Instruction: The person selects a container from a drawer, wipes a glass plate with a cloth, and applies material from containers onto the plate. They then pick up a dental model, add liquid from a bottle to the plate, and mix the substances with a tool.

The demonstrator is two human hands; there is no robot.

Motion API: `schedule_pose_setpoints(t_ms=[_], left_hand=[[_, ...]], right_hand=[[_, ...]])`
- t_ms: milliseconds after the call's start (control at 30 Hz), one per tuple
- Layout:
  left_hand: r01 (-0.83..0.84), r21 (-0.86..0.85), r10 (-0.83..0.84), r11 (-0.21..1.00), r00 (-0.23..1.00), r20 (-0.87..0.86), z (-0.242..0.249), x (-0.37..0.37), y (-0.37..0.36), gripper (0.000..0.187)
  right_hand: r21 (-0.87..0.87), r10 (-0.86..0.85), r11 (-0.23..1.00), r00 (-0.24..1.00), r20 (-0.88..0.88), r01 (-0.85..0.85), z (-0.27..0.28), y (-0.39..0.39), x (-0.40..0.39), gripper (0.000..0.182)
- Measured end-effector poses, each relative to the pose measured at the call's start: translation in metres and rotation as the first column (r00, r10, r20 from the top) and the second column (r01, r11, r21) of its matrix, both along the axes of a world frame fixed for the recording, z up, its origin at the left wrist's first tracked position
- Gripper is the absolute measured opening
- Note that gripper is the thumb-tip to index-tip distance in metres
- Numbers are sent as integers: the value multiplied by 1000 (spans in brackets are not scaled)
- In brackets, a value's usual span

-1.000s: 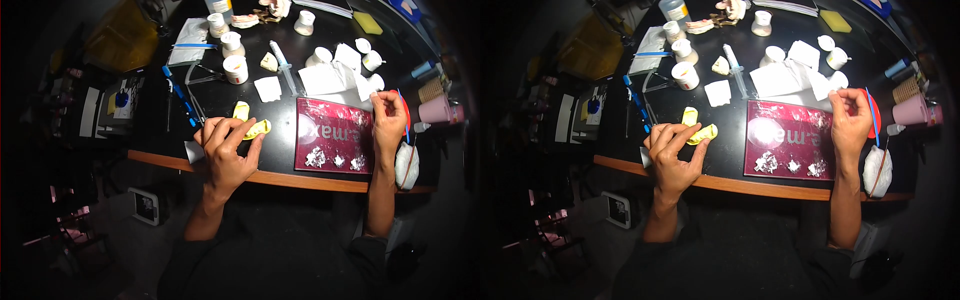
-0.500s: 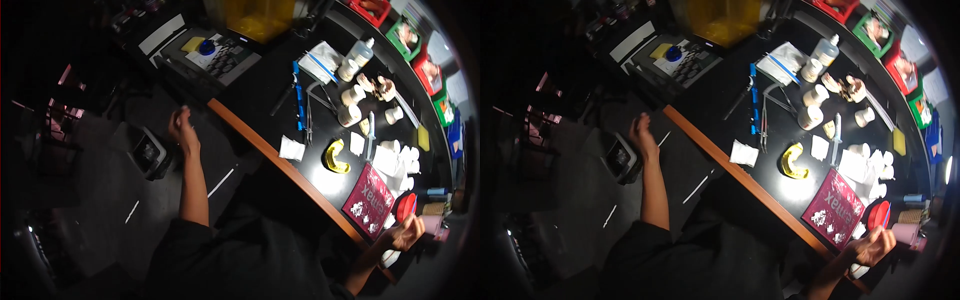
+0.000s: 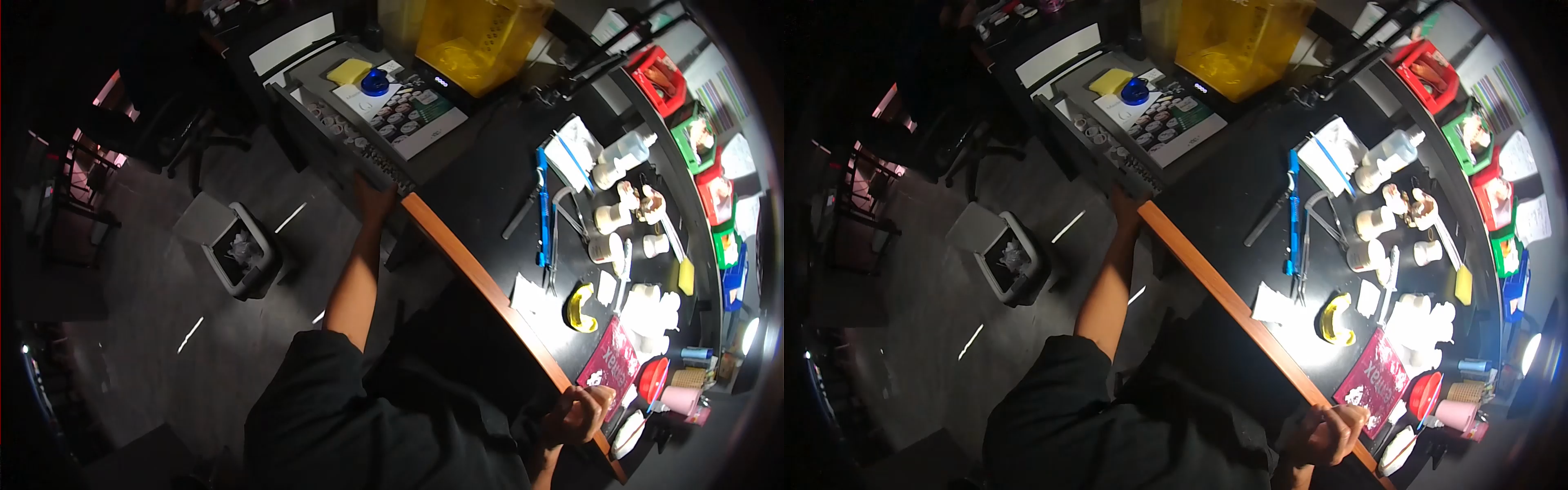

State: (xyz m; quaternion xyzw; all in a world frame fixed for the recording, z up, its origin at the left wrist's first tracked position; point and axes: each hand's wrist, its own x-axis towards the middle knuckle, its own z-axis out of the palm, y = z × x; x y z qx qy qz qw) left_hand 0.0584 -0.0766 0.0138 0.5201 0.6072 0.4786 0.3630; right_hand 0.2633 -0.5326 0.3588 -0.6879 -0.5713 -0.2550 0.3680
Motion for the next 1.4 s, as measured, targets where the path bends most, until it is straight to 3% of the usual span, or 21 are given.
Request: schedule_pose_setpoints(t_ms=[33, 133, 267, 333, 433, 533, 633, 767, 800, 1167, 1300, 1400], left_hand=[[-8, 55, 5, 998, 999, 48, 0, -6, -7, 119], [-71, -1, 71, 997, 995, -66, 30, -28, -41, 116], [-58, -56, 59, 997, 998, 10, 49, -69, -79, 108], [-116, -79, 114, 990, 993, -27, 45, -90, -90, 101], [-81, -28, 83, 996, 994, 73, 50, -123, -112, 95], [-23, -252, 66, 968, 985, 162, 82, -151, -132, 96], [-12, -188, 27, 982, 997, 79, 67, -181, -144, 96], [-23, -332, 99, 943, 971, 216, 93, -197, -164, 94], [3, -310, 53, 951, 984, 170, 88, -205, -165, 96], [-115, -463, 182, 879, 978, 103, 89, -240, -190, 91], [-212, -359, 168, 909, 974, -149, 81, -251, -196, 95], [-366, -120, 230, 923, 775, -589, 97, -239, -199, 103]], right_hand=[[-9, 42, 999, 999, -24, -42, 1, 10, -11, 17], [-62, 99, 993, 995, -32, -101, -4, 39, -28, 15], [-141, 159, 976, 986, -41, -163, -12, 75, -35, 15], [-139, 139, 979, 988, -63, -147, -19, 87, -38, 16], [-135, 80, 987, 994, -71, -89, -25, 97, -45, 20], [-147, 10, 989, 1000, -19, -13, -30, 100, -46, 19], [-152, -20, 988, 998, 58, 29, -33, 100, -49, 18], [-177, -28, 983, 996, 86, 43, -40, 94, -45, 16], [-179, -20, 983, 996, 91, 36, -40, 94, -44, 15], [-203, -85, 973, 988, 131, 111, -43, 93, -43, 12], [-197, -79, 975, 988, 131, 104, -45, 92, -41, 10], [-191, -105, 973, 986, 128, 129, -49, 88, -39, 11]])
